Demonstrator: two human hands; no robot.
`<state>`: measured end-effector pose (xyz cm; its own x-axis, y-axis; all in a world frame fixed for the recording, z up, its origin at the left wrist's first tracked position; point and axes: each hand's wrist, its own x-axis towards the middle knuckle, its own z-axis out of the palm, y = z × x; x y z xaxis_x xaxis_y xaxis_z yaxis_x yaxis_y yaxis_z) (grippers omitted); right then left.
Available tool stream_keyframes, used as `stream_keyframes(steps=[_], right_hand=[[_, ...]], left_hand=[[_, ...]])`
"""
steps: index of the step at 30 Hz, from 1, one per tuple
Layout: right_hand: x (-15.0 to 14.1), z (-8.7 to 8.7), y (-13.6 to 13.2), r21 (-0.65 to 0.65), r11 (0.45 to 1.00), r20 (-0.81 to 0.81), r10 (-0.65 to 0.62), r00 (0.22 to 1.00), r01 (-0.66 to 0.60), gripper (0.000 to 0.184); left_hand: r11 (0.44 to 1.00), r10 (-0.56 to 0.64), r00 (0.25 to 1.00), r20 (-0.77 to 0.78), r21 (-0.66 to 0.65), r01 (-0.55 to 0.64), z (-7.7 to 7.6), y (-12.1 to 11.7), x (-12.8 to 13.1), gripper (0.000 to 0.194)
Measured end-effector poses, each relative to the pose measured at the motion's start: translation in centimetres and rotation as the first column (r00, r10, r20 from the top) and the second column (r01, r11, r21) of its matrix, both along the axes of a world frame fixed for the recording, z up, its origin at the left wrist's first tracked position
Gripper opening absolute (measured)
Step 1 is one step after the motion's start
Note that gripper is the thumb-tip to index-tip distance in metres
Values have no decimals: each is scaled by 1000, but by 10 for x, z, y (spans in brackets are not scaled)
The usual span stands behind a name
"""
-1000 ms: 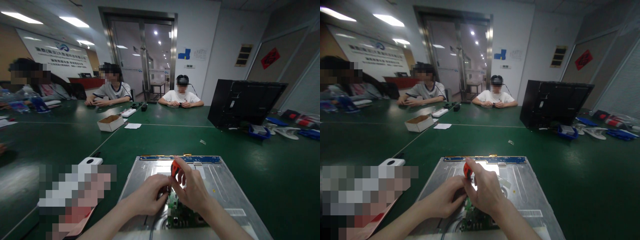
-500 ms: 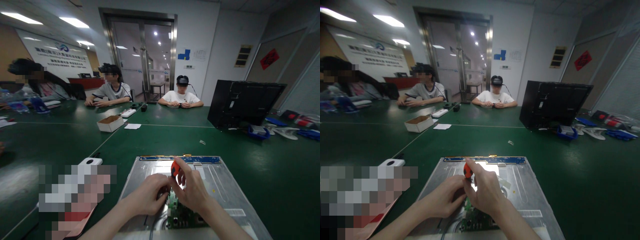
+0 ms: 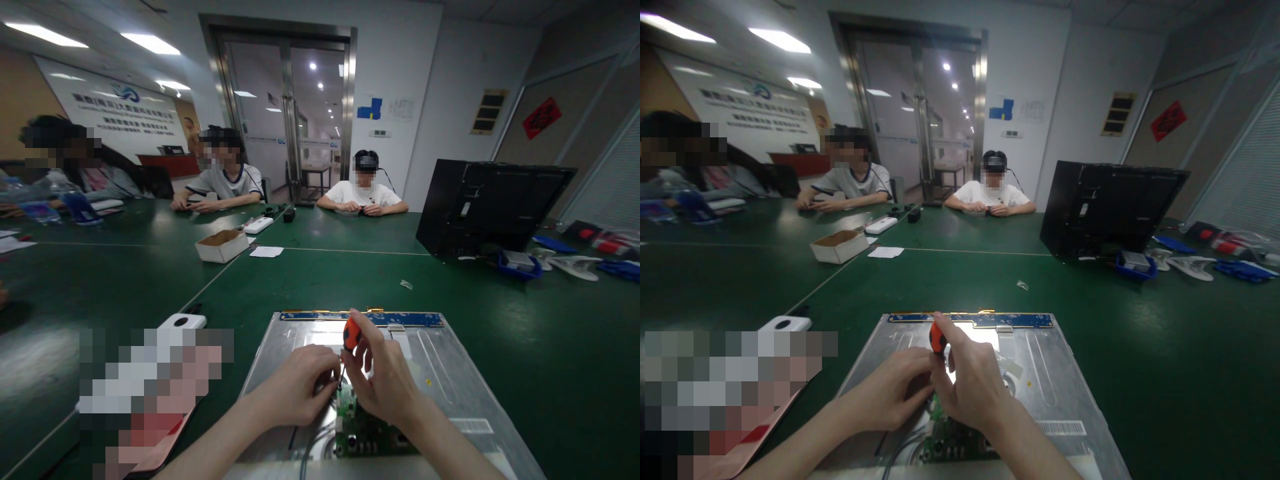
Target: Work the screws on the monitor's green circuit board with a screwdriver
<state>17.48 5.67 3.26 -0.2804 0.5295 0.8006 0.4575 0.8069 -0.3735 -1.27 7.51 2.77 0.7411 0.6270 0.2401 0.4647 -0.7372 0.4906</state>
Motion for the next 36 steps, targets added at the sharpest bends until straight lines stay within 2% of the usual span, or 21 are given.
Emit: stream_keyframes(steps=[5,11,15,21,29,36], right_hand=[[-1,2,1,54,998,11,-36,999,35,53],[0,3,0,36,999,11,-5,1000,5,53],[1,5,-2,31,999,1,17,1000,-17,57],[-1,3,0,51,998,-16,-20,1000,21,53],[-1,1,2,78,996,10,-33,999,32,47],[0,4,-2,51,999,2,-7,1000,7,52]], left_hand=[[1000,-17,1000,15,0,17,1,1,0,13],[1000,-2,1000,14,13,2,-1,2,-1,8],[999,4,1000,25,-48,-3,-3,2,0,8],[992,21,993,112,-130,-7,-8,1,0,12],[997,-14,995,102,-70,22,-4,0,-1,9],[999,-43,997,59,-8,44,-4,-1,0,8]])
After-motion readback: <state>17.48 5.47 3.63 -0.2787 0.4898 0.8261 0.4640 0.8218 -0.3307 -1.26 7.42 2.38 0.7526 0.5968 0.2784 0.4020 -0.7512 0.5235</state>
